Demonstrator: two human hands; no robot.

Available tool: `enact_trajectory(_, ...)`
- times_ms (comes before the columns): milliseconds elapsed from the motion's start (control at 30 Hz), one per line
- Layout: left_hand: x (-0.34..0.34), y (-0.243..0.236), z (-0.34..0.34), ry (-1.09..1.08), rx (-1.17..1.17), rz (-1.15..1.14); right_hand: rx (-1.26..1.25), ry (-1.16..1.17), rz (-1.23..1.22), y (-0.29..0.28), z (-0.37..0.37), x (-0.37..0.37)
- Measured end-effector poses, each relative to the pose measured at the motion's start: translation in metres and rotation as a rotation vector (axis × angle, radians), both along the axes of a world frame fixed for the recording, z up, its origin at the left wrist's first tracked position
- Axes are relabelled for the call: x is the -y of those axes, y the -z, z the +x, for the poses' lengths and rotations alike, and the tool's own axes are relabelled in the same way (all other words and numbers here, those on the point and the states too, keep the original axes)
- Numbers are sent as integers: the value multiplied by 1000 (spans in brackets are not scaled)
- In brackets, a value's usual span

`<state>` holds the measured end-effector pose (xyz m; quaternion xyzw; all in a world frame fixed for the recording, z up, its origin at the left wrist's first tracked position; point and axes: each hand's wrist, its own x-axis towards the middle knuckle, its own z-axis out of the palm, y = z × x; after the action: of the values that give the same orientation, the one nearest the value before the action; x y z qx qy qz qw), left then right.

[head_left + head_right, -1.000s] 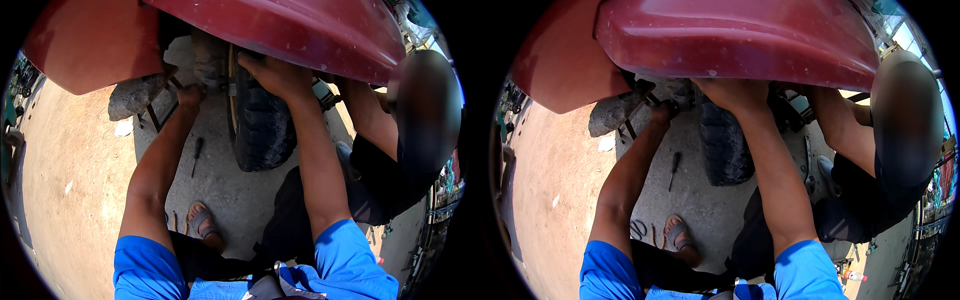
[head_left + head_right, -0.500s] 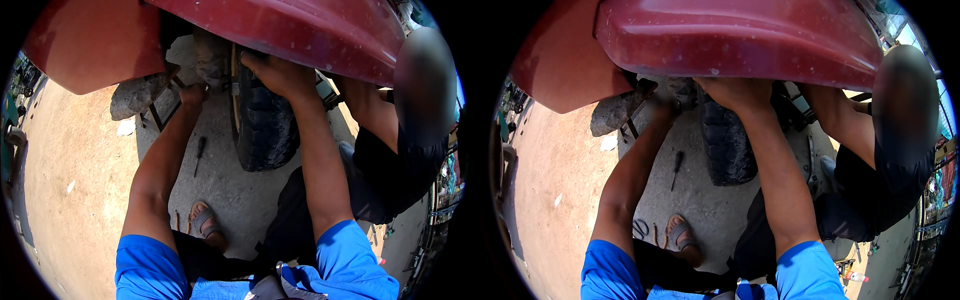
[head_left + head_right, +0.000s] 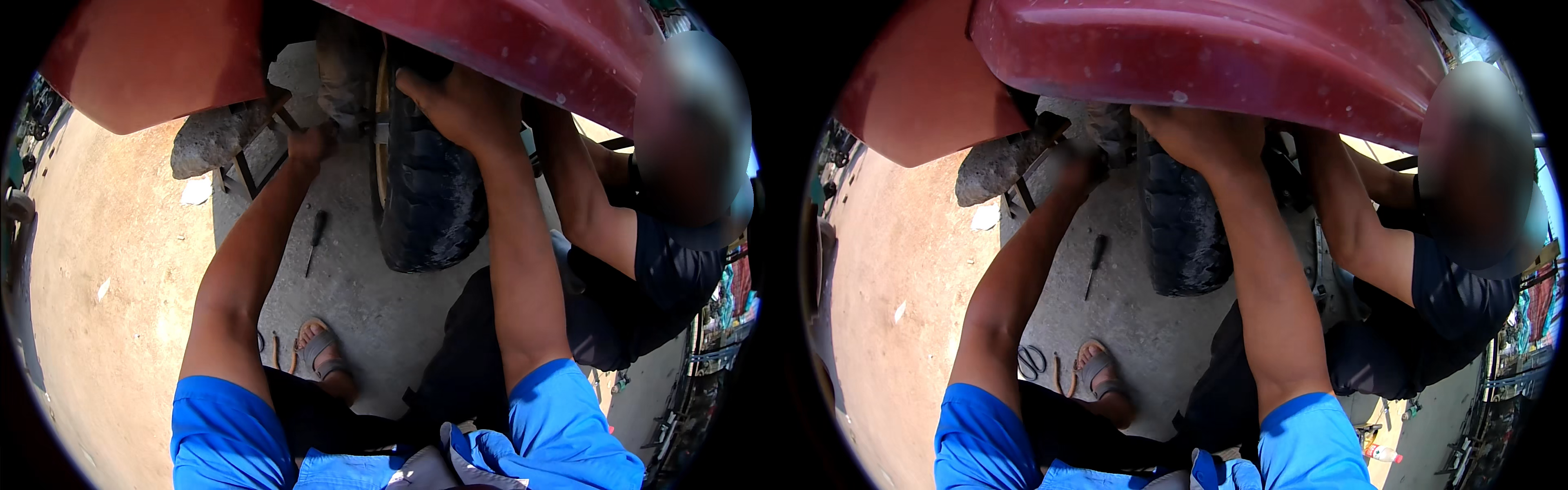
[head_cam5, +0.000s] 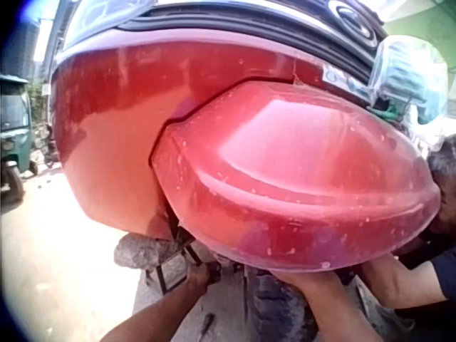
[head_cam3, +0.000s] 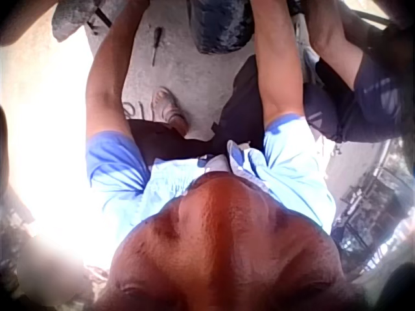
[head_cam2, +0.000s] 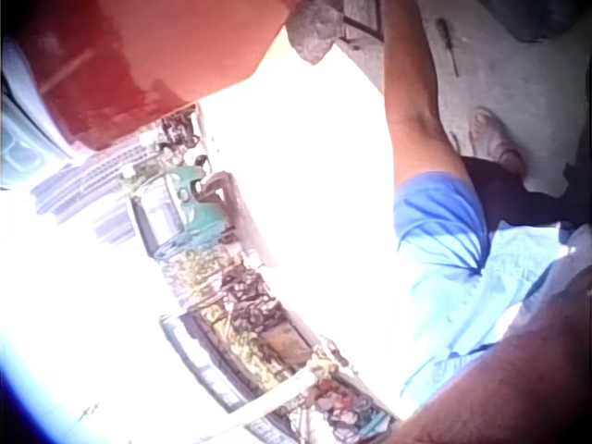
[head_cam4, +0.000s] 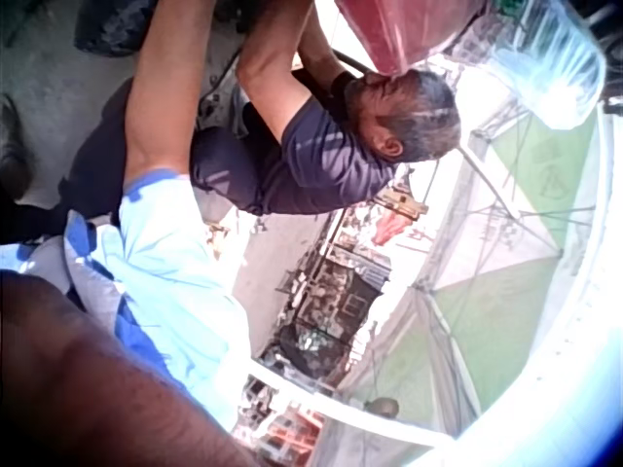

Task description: The person uses a wrench to loosen and remove bolts from the wheel hub of a red three-wheeled vehicle. They work on the wheel assembly while sitting on the ground, assisted by another person who is also working on the vehicle.

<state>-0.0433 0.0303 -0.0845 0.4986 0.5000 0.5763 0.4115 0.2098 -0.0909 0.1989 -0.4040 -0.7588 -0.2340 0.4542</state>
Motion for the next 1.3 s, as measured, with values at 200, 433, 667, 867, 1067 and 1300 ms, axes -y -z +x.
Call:
enact_trajectory(200,43,-78,39,-114,52,-110,39,99,62,0,7,2)
enact_trajectory(433,37,-50,20,25,223,68,9,15,10,-9,0,7)
enact_trajectory(667,53,-94,51,-115,2,-256,67,91,5,-4,13,8)
enact_trajectory(867,37,-77,32,-162,234,-275,20,50,3,-3,2,3)
enact_trajectory(1067,34,-62,21,-100,17,-181,13,48,-93,-7,2,3)
enact_trajectory(1300,72,-98,4,114,-115,-458,34,121,-102,-5,3,0)
